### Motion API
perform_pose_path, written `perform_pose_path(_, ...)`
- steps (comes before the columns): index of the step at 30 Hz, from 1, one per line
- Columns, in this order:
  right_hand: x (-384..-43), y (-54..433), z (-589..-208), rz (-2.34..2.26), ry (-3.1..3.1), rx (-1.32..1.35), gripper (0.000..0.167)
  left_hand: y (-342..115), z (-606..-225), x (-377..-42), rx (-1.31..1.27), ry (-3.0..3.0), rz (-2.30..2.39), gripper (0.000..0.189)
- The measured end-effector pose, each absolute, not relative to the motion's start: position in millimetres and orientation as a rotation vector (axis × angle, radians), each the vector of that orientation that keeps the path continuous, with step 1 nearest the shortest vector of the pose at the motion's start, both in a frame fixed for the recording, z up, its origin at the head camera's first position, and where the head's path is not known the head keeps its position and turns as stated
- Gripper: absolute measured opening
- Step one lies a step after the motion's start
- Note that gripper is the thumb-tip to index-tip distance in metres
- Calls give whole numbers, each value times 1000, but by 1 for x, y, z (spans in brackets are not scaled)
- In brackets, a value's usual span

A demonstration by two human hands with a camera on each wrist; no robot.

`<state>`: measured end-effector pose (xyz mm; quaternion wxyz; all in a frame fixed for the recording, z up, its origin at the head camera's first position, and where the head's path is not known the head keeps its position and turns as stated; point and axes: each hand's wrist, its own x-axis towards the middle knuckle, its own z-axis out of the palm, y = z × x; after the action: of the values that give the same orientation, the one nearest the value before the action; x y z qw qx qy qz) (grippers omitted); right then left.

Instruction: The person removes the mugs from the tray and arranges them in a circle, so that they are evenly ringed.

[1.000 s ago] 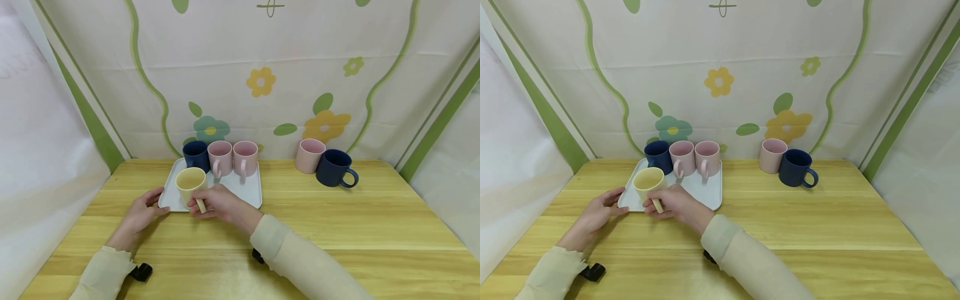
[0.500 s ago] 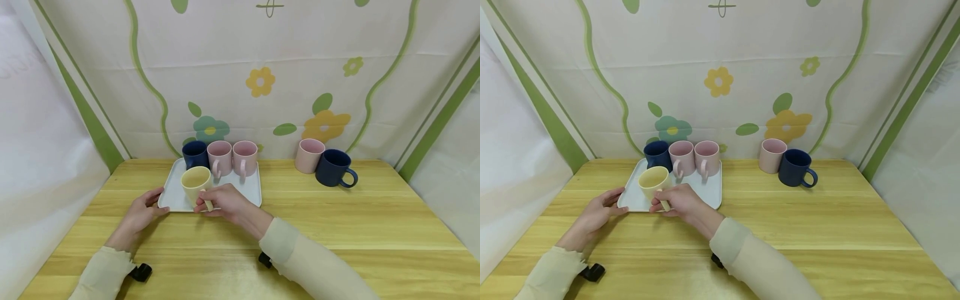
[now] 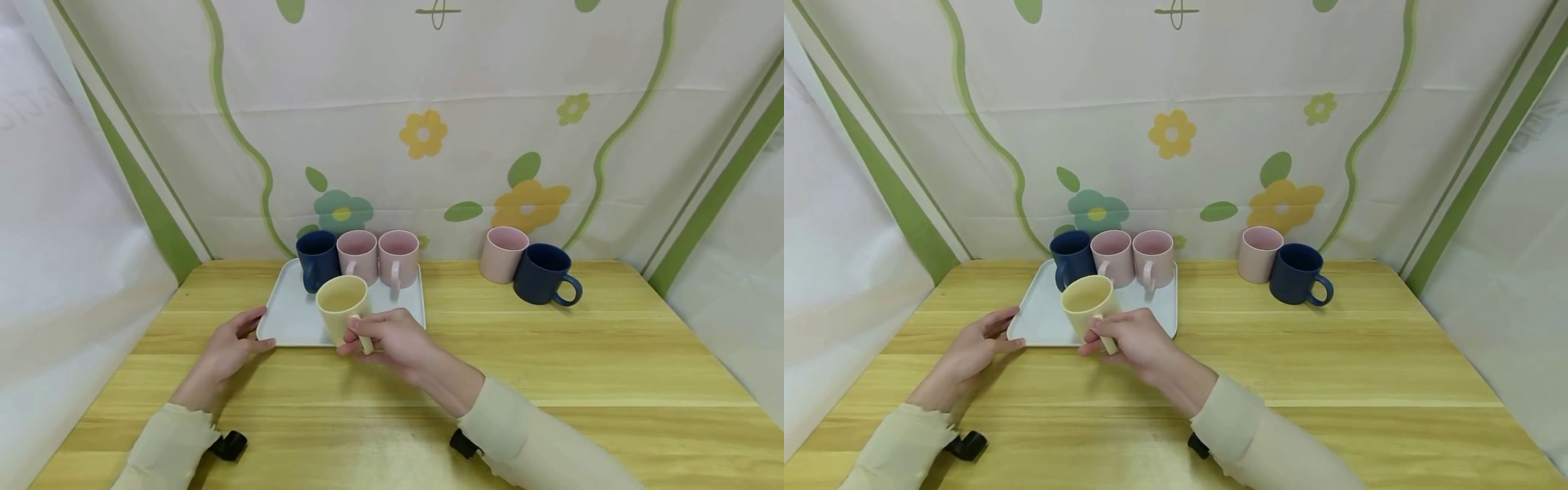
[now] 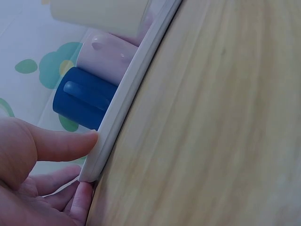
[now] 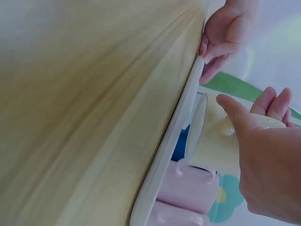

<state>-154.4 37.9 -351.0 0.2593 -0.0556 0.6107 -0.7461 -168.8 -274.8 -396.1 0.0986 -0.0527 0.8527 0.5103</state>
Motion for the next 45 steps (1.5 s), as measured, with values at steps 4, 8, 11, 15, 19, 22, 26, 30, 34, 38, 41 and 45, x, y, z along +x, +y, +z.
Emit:
perform_pose_path(4, -149, 48, -348, -2020, 1687, -161, 35, -278, -396, -168, -155, 2532, 1502, 83)
perform_pose_path(8, -145, 59, -345, -2031, 1697, -156, 39, -279, -396, -167, -159, 2530, 1498, 83)
perform_pose_path(11, -143, 68, -344, -2048, 1699, -144, 41, -280, -396, -167, -166, 2521, 1503, 83)
perform_pose_path(15, -140, 83, -343, -2070, 1722, -121, 39, -279, -397, -167, -168, 2516, 1503, 84)
perform_pose_path(19, -138, 99, -342, -2107, 1731, -107, 30, -279, -397, -167, -163, 2518, 1498, 84)
perform_pose_path(22, -138, 110, -341, -2133, 1737, -92, 25, -279, -397, -167, -166, 2522, 1489, 84)
perform_pose_path(26, -139, 123, -339, -2179, 1746, -33, 23, -278, -397, -167, -166, 2524, 1486, 84)
perform_pose_path(30, -140, 135, -340, -2236, 1729, 29, 24, -278, -398, -168, -164, 2510, 1501, 84)
perform_pose_path(34, -145, 147, -342, -2260, 1736, 73, 25, -277, -398, -168, -169, 2497, 1512, 84)
perform_pose_path(38, -152, 156, -347, -2283, 1749, 107, 25, -277, -397, -168, -178, 2502, 1500, 84)
perform_pose_path(41, -158, 162, -350, -2302, 1752, 147, 24, -275, -396, -168, -185, 2507, 1491, 84)
perform_pose_path(45, -164, 168, -353, -2313, 1767, 193, 25, -273, -395, -168, -186, 2506, 1497, 84)
